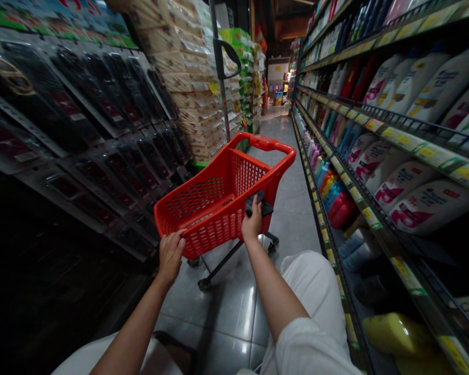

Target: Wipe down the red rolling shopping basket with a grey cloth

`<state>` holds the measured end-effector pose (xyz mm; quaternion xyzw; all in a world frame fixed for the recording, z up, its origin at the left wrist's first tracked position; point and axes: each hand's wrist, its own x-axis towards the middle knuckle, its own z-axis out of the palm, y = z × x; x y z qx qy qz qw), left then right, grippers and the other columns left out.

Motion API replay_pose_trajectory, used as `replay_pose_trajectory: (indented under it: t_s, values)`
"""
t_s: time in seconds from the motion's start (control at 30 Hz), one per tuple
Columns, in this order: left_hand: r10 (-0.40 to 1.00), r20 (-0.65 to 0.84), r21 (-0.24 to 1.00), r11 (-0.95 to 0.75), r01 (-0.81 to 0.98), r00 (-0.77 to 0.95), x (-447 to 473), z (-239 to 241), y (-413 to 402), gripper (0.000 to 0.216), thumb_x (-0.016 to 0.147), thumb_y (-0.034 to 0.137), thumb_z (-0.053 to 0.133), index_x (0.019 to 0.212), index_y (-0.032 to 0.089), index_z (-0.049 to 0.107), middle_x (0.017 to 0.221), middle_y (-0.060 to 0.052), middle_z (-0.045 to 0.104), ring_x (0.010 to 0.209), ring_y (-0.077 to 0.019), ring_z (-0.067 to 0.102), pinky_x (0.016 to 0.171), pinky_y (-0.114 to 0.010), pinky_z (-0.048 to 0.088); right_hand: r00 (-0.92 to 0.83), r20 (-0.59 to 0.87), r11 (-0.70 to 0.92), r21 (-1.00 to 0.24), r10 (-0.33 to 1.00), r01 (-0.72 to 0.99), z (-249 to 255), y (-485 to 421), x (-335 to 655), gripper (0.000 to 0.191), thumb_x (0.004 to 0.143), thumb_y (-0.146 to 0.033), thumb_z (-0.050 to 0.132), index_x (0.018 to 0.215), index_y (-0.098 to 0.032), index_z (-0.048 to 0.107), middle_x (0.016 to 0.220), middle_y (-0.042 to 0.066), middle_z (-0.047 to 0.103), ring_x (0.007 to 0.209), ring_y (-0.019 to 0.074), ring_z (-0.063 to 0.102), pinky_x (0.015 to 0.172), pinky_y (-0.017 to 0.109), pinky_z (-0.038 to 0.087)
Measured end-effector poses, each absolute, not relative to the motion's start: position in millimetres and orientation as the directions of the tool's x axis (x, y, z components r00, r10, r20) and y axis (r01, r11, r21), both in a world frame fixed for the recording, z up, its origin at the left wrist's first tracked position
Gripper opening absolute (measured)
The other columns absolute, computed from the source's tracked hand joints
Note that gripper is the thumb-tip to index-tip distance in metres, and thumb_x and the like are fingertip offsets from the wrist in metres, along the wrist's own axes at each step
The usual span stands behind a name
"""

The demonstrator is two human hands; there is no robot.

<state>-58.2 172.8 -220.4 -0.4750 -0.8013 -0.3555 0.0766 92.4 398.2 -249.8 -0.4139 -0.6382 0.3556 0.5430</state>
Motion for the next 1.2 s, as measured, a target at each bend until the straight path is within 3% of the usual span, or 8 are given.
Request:
replay_pose_trajectory:
  t_s: [0.13, 0.3, 0.5, 0.77, 1.0, 1.2]
  values:
    - [0.709, 0.454, 0.506, 0.294, 0.811, -0.54, -56, -219, 173, 0.045, 0.097, 0.043, 0.026, 0.124, 0.022, 0.056, 0.12, -0.007, 0.063, 0.119, -0.0199, 0.053, 0.119, -0.049, 0.023, -0.203, 0.439, 0.469, -0.873, 0.875, 0.137, -261, 350, 78, 0.074, 0.081, -0.012, 0.047, 0.152, -0.025, 0.03, 0.161, 0.007, 0.025, 0.15, 0.0225, 0.02, 0.118, 0.045, 0.025]
    - [0.726, 0.447, 0.515, 0.269, 0.814, -0.522, -58, -216, 166, 0.047, 0.098, 0.043, 0.026, 0.127, 0.022, 0.056, 0.125, -0.007, 0.064, 0.122, -0.02, 0.053, 0.119, -0.05, 0.023, -0.317, 0.45, 0.497, -0.863, 0.835, 0.085, -267, 291, 64, 0.08, 0.081, -0.008, 0.045, 0.155, -0.026, 0.02, 0.163, 0.006, 0.019, 0.15, 0.0211, 0.016, 0.118, 0.044, 0.026]
    - [0.82, 0.426, 0.561, 0.092, 0.823, -0.383, -79, -207, 143, 0.043, 0.097, 0.039, 0.036, 0.131, 0.023, 0.057, 0.138, -0.007, 0.059, 0.136, -0.0214, 0.045, 0.118, -0.051, 0.026, -0.465, 0.489, 0.586, -0.806, 0.738, 0.084, -262, 241, 50, 0.099, 0.063, 0.008, 0.038, 0.154, -0.028, 0.023, 0.163, 0.003, 0.018, 0.151, 0.0227, 0.008, 0.12, 0.047, 0.023]
    - [0.777, 0.395, 0.719, 0.069, 0.691, -0.489, -97, -213, 131, 0.036, 0.093, 0.028, 0.045, 0.122, 0.022, 0.066, 0.132, -0.009, 0.063, 0.137, -0.0234, 0.045, 0.118, -0.052, 0.027, -0.715, 0.465, 0.731, -0.676, 0.521, 0.093, -307, 222, 51, 0.104, 0.055, 0.013, 0.039, 0.147, -0.035, 0.038, 0.162, 0.002, 0.023, 0.151, 0.0285, 0.01, 0.117, 0.055, 0.026]
    - [0.776, 0.411, 0.758, 0.001, 0.652, -0.479, -99, -214, 134, 0.043, 0.086, 0.013, 0.046, 0.121, 0.025, 0.067, 0.13, -0.005, 0.065, 0.135, -0.0218, 0.048, 0.118, -0.052, 0.03, -0.55, 0.523, 0.64, -0.767, 0.651, 0.028, -309, 214, 48, 0.102, 0.06, 0.01, 0.037, 0.154, -0.028, 0.024, 0.153, 0.01, 0.033, 0.144, 0.0219, 0.032, 0.116, 0.042, 0.033]
    - [0.793, 0.419, 0.755, -0.034, 0.655, -0.442, -97, -215, 134, 0.044, 0.084, 0.012, 0.046, 0.122, 0.025, 0.066, 0.132, -0.006, 0.064, 0.135, -0.0228, 0.048, 0.117, -0.056, 0.03, -0.551, 0.613, 0.739, -0.674, 0.566, 0.009, -294, 209, 32, 0.082, 0.067, 0.005, 0.043, 0.142, -0.029, 0.048, 0.13, 0.01, 0.043, 0.128, 0.0235, 0.044, 0.108, 0.043, 0.04]
